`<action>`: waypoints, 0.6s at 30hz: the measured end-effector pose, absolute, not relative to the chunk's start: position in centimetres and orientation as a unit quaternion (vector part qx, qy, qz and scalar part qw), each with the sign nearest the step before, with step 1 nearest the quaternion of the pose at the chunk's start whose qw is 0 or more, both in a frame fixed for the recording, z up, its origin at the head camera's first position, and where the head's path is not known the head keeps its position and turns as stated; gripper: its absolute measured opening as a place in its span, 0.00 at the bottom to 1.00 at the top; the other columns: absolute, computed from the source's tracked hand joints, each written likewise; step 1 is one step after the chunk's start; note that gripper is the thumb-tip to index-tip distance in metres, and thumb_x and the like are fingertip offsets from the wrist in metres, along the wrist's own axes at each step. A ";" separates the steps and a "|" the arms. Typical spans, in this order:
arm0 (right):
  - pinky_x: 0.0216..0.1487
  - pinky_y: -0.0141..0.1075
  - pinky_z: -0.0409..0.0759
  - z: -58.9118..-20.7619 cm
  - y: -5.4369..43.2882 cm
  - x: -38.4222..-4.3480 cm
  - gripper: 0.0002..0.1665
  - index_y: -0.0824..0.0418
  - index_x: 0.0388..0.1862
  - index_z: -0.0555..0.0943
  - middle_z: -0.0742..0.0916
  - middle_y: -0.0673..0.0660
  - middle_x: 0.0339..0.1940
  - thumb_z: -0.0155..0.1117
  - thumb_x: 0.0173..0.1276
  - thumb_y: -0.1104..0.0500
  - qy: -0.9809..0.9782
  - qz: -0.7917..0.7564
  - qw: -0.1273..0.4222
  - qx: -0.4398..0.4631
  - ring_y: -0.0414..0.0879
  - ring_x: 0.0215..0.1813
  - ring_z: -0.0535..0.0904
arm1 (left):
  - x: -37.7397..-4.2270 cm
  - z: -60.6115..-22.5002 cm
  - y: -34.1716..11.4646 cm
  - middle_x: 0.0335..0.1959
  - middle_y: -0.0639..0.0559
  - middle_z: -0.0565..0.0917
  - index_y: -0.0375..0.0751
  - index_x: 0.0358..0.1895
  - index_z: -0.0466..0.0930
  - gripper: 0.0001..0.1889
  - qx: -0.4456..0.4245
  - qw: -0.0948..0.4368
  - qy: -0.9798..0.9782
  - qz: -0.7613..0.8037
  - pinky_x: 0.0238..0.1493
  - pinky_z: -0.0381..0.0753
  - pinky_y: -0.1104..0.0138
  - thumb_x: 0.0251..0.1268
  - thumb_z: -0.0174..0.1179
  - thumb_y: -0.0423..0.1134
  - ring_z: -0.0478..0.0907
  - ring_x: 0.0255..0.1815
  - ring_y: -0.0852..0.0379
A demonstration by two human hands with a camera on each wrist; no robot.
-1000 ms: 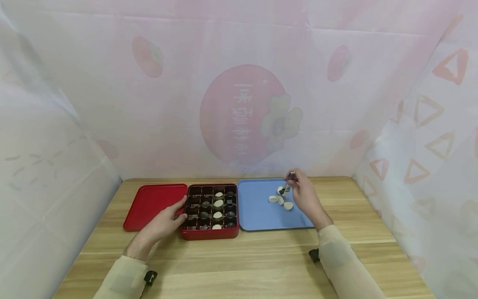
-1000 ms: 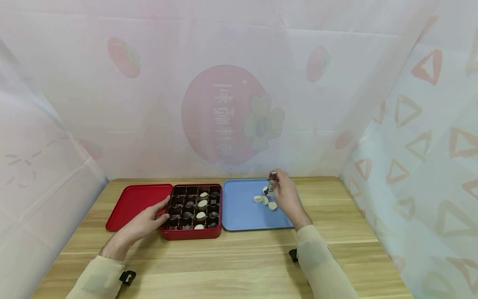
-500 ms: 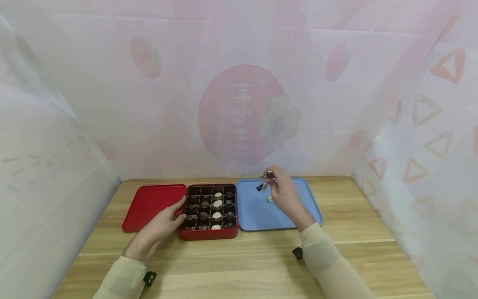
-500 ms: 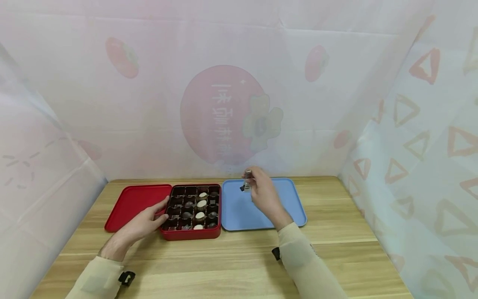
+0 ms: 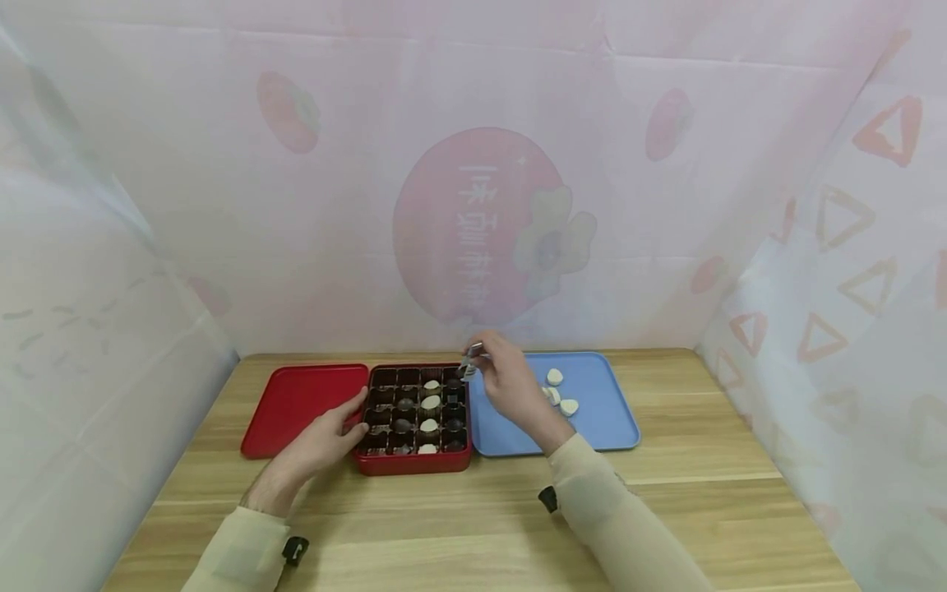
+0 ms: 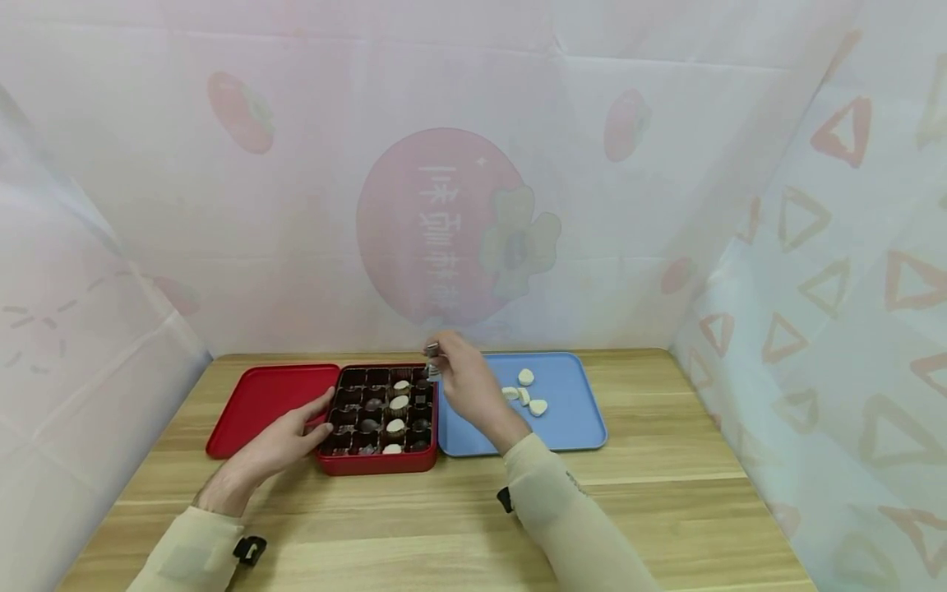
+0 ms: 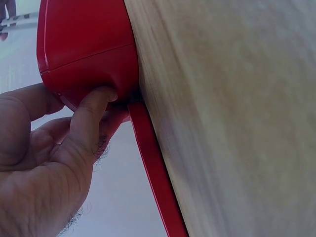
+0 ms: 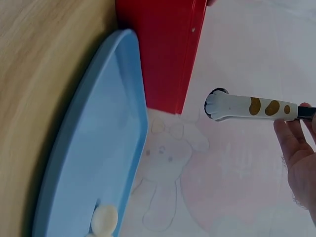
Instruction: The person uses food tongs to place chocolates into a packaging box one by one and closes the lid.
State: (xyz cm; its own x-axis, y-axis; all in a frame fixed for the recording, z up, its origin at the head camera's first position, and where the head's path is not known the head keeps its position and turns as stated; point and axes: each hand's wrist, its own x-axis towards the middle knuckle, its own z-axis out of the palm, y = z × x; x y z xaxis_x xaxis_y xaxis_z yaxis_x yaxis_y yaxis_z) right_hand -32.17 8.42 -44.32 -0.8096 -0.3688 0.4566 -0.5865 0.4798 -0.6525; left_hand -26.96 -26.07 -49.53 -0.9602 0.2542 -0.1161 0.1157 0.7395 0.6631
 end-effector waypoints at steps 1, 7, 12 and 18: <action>0.68 0.49 0.96 -44.3 8.0 -32.1 0.13 0.62 0.62 0.85 0.93 0.62 0.61 0.59 0.90 0.73 -0.850 0.426 0.123 0.282 0.58 0.65 0.93 | -27.0 -49.5 -26.1 0.95 0.24 0.59 0.31 0.97 0.52 0.41 0.100 0.099 0.927 0.346 0.88 0.76 0.31 0.93 0.61 0.37 0.70 0.91 0.22; 0.70 0.49 0.96 -44.1 5.9 -32.0 0.17 0.61 0.64 0.85 0.92 0.61 0.63 0.58 0.89 0.76 -0.849 0.430 0.094 0.292 0.58 0.67 0.93 | -26.9 -49.6 -26.2 0.95 0.24 0.59 0.31 0.97 0.51 0.41 0.099 0.102 0.927 0.348 0.88 0.77 0.32 0.93 0.61 0.37 0.70 0.90 0.22; 0.73 0.47 0.95 -44.3 4.3 -32.3 0.14 0.63 0.65 0.84 0.92 0.62 0.66 0.58 0.91 0.73 -0.841 0.445 0.077 0.298 0.58 0.70 0.92 | -26.9 -49.5 -26.2 0.95 0.23 0.59 0.31 0.97 0.52 0.41 0.097 0.101 0.929 0.344 0.88 0.76 0.31 0.93 0.61 0.37 0.69 0.90 0.22; 0.76 0.42 0.93 -44.9 2.7 -32.7 0.10 0.63 0.64 0.80 0.92 0.61 0.69 0.60 0.91 0.71 -0.834 0.461 0.063 0.297 0.56 0.73 0.91 | -27.1 -49.5 -26.2 0.94 0.23 0.60 0.31 0.96 0.52 0.41 0.095 0.098 0.930 0.342 0.89 0.74 0.30 0.93 0.61 0.37 0.68 0.91 0.22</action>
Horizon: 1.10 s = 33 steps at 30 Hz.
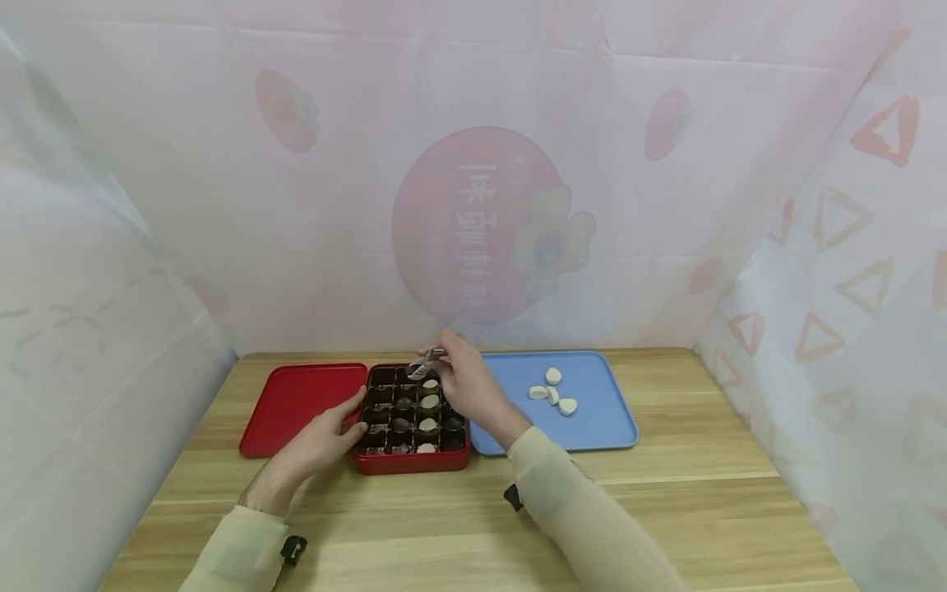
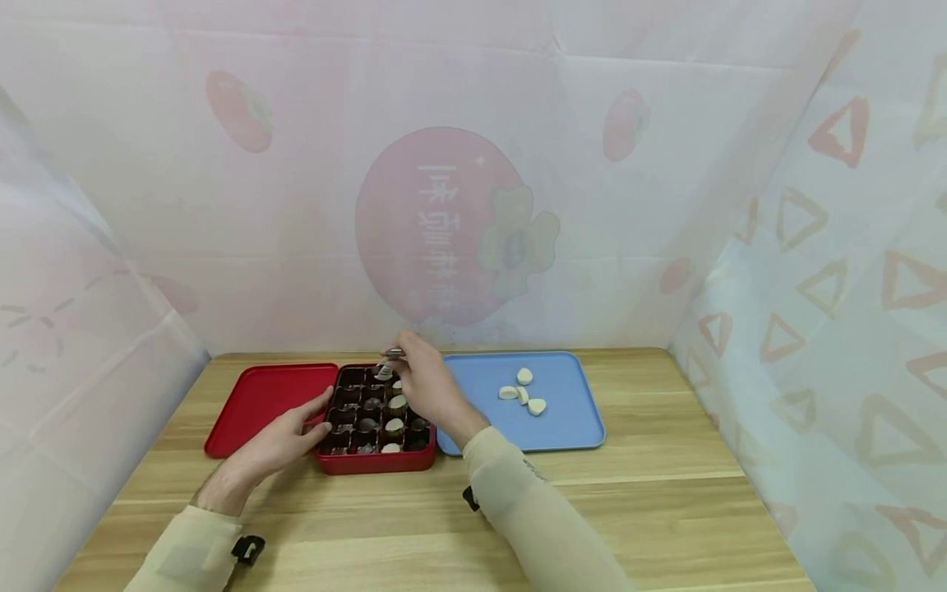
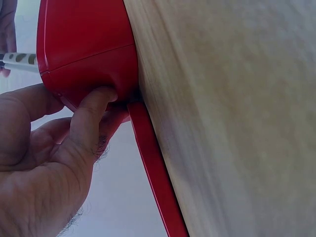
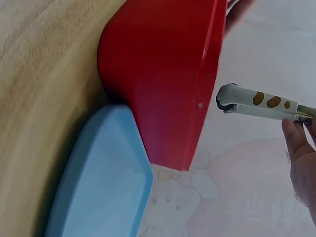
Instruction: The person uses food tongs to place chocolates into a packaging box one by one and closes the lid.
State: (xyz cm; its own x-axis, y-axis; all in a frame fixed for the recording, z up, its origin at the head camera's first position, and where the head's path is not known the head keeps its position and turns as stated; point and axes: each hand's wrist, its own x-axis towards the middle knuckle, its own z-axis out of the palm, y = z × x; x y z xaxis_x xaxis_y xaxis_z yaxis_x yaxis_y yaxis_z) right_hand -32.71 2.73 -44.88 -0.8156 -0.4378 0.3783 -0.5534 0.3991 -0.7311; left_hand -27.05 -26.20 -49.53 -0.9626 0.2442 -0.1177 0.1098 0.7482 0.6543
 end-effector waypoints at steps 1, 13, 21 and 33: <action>0.75 0.41 0.93 -45.0 2.5 -32.8 0.09 0.63 0.63 0.80 0.92 0.61 0.70 0.60 0.91 0.71 -0.835 0.459 0.064 0.298 0.57 0.73 0.91 | -27.1 -49.5 -26.2 0.94 0.23 0.61 0.31 0.96 0.52 0.41 0.094 0.098 0.930 0.342 0.89 0.74 0.30 0.93 0.61 0.37 0.68 0.91 0.22; 0.67 0.32 0.94 -46.5 0.7 -33.1 0.04 0.59 0.56 0.78 0.93 0.58 0.72 0.61 0.93 0.67 -0.843 0.457 0.056 0.278 0.54 0.73 0.92 | -27.1 -49.5 -26.3 0.95 0.24 0.60 0.30 0.96 0.52 0.41 0.098 0.101 0.926 0.349 0.89 0.74 0.31 0.93 0.61 0.37 0.68 0.91 0.22; 0.72 0.37 0.93 -46.8 0.3 -33.1 0.04 0.59 0.59 0.80 0.92 0.59 0.71 0.60 0.93 0.66 -0.843 0.464 0.045 0.267 0.54 0.73 0.92 | -27.1 -49.5 -26.3 0.95 0.24 0.60 0.30 0.97 0.52 0.41 0.096 0.102 0.926 0.350 0.90 0.73 0.30 0.93 0.61 0.37 0.66 0.92 0.22; 0.76 0.42 0.92 -46.5 0.9 -33.0 0.13 0.59 0.70 0.81 0.92 0.60 0.70 0.59 0.95 0.61 -0.837 0.483 0.057 0.250 0.54 0.74 0.92 | -27.0 -49.4 -26.1 0.95 0.24 0.60 0.32 0.97 0.52 0.41 0.094 0.103 0.929 0.344 0.90 0.71 0.29 0.93 0.61 0.38 0.64 0.93 0.21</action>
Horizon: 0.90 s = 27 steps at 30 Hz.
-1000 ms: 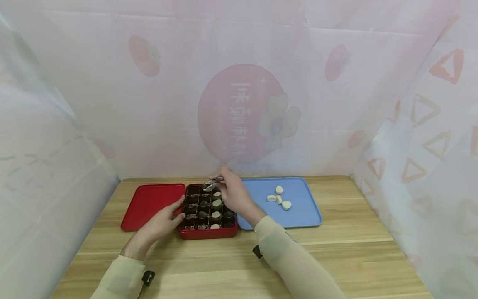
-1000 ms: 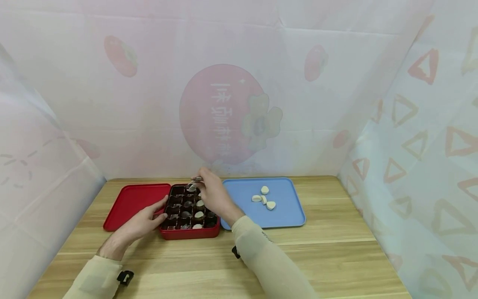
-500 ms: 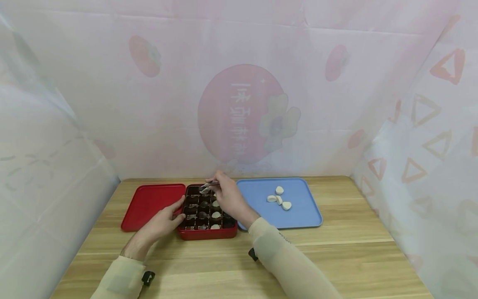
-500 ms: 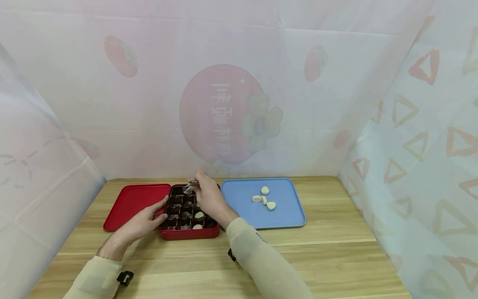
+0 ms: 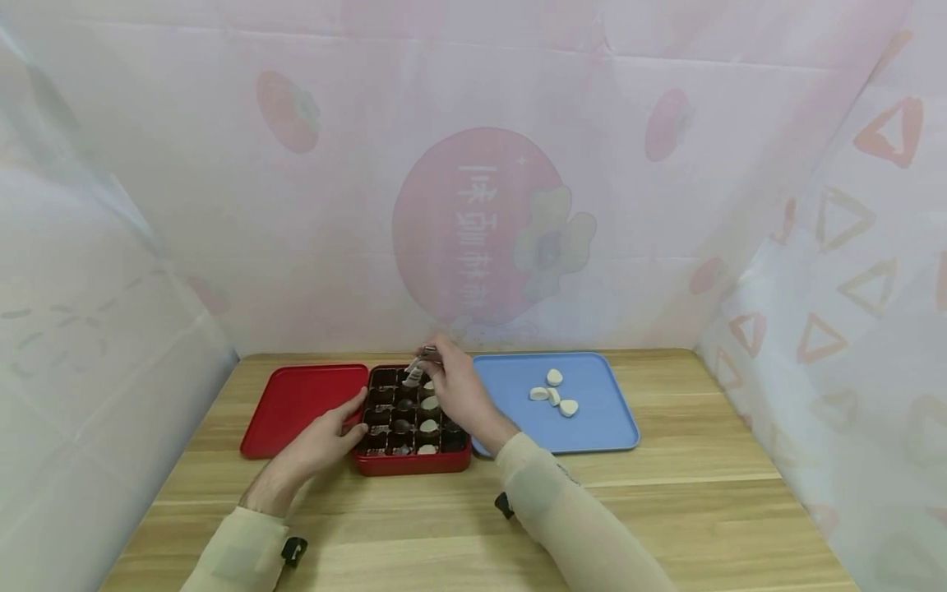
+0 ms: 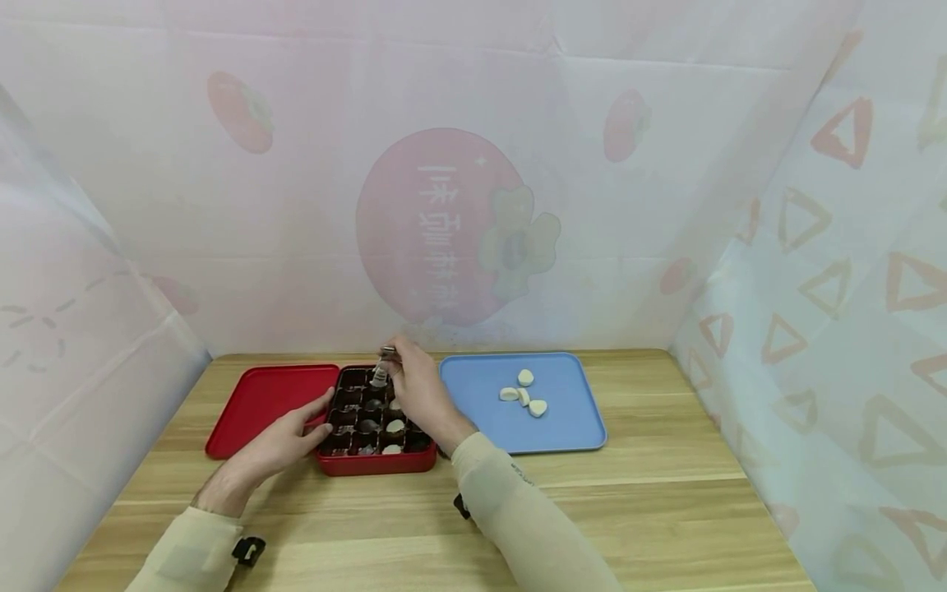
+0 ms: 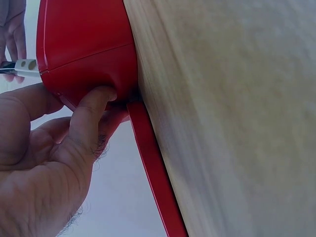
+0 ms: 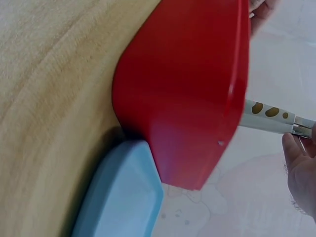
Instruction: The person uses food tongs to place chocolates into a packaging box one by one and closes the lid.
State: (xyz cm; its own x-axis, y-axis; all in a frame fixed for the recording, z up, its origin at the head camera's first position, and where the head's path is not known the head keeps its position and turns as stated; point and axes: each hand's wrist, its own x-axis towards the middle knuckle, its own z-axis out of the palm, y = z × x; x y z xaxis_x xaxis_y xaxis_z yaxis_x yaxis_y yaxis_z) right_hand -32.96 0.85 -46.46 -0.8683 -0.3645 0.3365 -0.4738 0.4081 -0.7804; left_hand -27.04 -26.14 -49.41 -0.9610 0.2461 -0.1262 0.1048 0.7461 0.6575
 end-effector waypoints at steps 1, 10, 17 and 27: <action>0.76 0.43 0.93 -46.3 1.1 -32.9 0.14 0.59 0.71 0.81 0.91 0.62 0.71 0.59 0.95 0.62 -0.835 0.485 0.062 0.252 0.55 0.75 0.92 | -27.0 -49.4 -26.1 0.95 0.24 0.60 0.32 0.97 0.52 0.41 0.095 0.103 0.929 0.343 0.90 0.71 0.29 0.93 0.61 0.38 0.64 0.93 0.22; 0.76 0.45 0.93 -45.4 4.2 -32.3 0.13 0.65 0.70 0.80 0.91 0.67 0.68 0.59 0.94 0.63 -0.820 0.495 0.107 0.267 0.61 0.75 0.91 | -27.0 -49.3 -26.1 0.95 0.24 0.59 0.32 0.97 0.52 0.42 0.093 0.105 0.929 0.342 0.90 0.72 0.29 0.93 0.62 0.38 0.65 0.93 0.21; 0.76 0.47 0.93 -44.9 6.9 -31.8 0.15 0.66 0.71 0.80 0.91 0.67 0.68 0.59 0.94 0.63 -0.814 0.517 0.114 0.237 0.63 0.75 0.90 | -27.0 -49.3 -26.1 0.95 0.24 0.59 0.32 0.97 0.52 0.42 0.092 0.103 0.930 0.342 0.90 0.72 0.29 0.93 0.61 0.38 0.65 0.93 0.21; 0.77 0.50 0.93 -45.3 11.2 -31.3 0.15 0.62 0.72 0.79 0.92 0.65 0.67 0.59 0.95 0.61 -0.823 0.511 0.127 0.213 0.63 0.75 0.91 | -26.9 -49.4 -26.2 0.95 0.24 0.58 0.30 0.96 0.52 0.41 0.099 0.101 0.928 0.345 0.90 0.71 0.29 0.93 0.61 0.37 0.65 0.92 0.21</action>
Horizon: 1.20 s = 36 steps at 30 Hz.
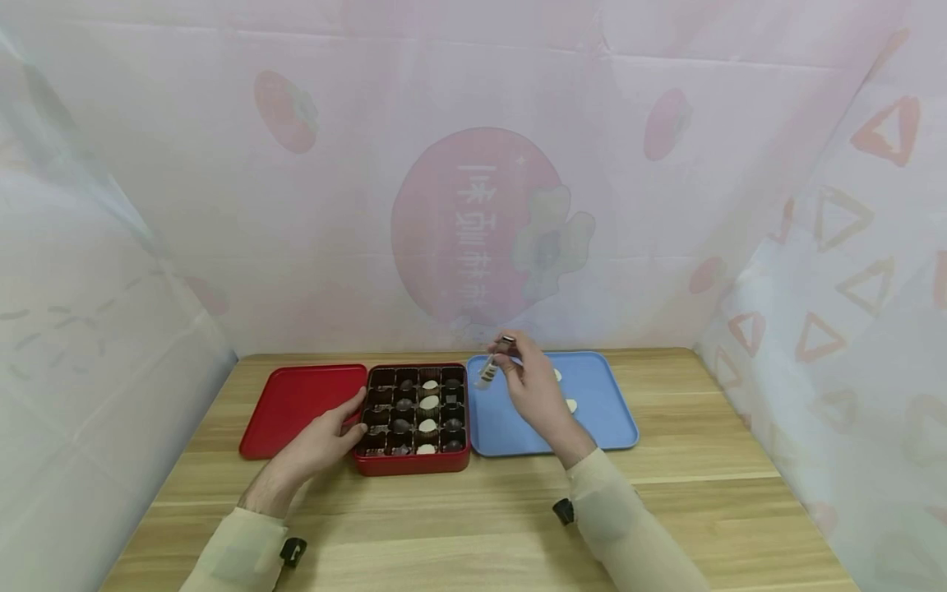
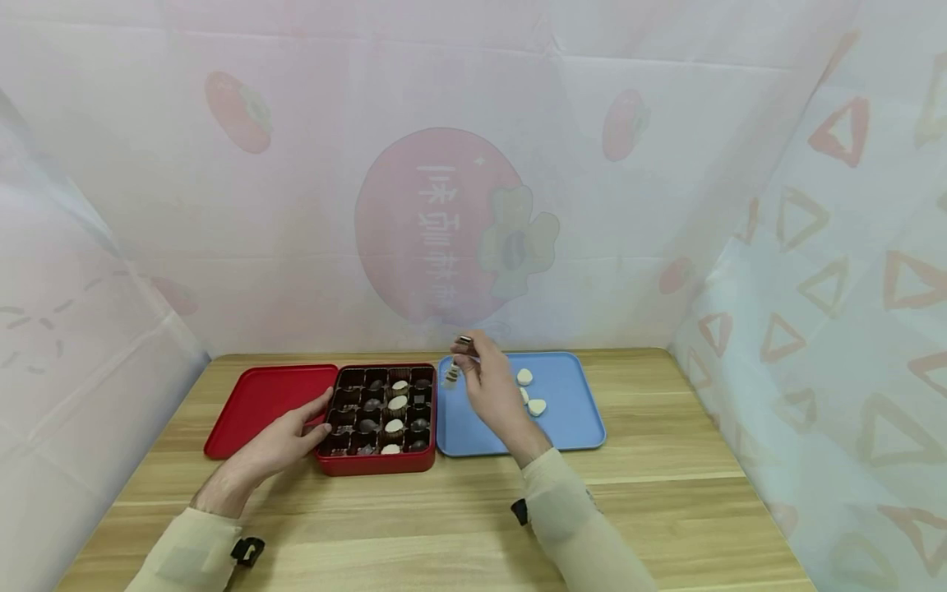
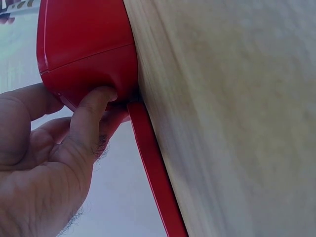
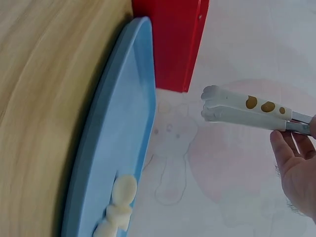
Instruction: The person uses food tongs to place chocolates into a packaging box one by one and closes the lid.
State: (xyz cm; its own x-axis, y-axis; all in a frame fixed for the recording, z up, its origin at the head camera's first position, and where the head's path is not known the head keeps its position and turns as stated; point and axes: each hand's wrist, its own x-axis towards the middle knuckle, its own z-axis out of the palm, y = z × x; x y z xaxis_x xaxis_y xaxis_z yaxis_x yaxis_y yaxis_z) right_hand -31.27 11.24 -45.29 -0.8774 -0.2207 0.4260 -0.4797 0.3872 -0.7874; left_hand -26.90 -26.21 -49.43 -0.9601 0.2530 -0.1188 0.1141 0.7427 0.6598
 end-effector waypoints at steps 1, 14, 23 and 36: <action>0.76 0.51 0.93 -45.4 11.6 -31.3 0.15 0.62 0.72 0.79 0.92 0.64 0.66 0.59 0.95 0.61 -0.826 0.507 0.129 0.211 0.63 0.75 0.90 | -26.9 -49.4 -26.2 0.95 0.24 0.58 0.30 0.96 0.52 0.41 0.099 0.101 0.928 0.345 0.90 0.71 0.29 0.93 0.61 0.37 0.65 0.92 0.21; 0.77 0.53 0.92 -46.8 15.8 -31.9 0.13 0.67 0.70 0.77 0.90 0.68 0.68 0.59 0.94 0.65 -0.838 0.494 0.126 0.194 0.66 0.76 0.89 | -26.9 -49.5 -26.4 0.95 0.24 0.59 0.31 0.96 0.52 0.41 0.097 0.101 0.929 0.343 0.90 0.73 0.30 0.93 0.61 0.38 0.68 0.92 0.22; 0.76 0.55 0.92 -48.0 17.5 -32.7 0.13 0.69 0.69 0.78 0.91 0.70 0.65 0.59 0.93 0.65 -0.850 0.478 0.129 0.178 0.69 0.74 0.91 | -26.9 -49.6 -26.4 0.95 0.24 0.59 0.32 0.97 0.52 0.42 0.094 0.105 0.928 0.346 0.89 0.74 0.30 0.93 0.61 0.39 0.69 0.91 0.22; 0.73 0.58 0.94 -49.5 19.0 -33.8 0.09 0.67 0.64 0.80 0.93 0.68 0.61 0.62 0.92 0.66 -0.876 0.435 0.132 0.161 0.69 0.72 0.92 | -27.0 -49.6 -26.4 0.95 0.25 0.59 0.32 0.97 0.51 0.42 0.098 0.105 0.925 0.352 0.90 0.73 0.31 0.93 0.61 0.38 0.69 0.91 0.23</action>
State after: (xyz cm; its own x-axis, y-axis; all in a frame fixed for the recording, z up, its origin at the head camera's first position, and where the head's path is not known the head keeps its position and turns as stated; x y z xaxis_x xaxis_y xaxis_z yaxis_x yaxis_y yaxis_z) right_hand -33.75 18.99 -49.53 -0.9138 -0.1667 0.3704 -0.3959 0.5697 -0.7202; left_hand -27.00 -26.42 -49.57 -0.9587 0.2560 -0.1243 0.1083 0.7322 0.6724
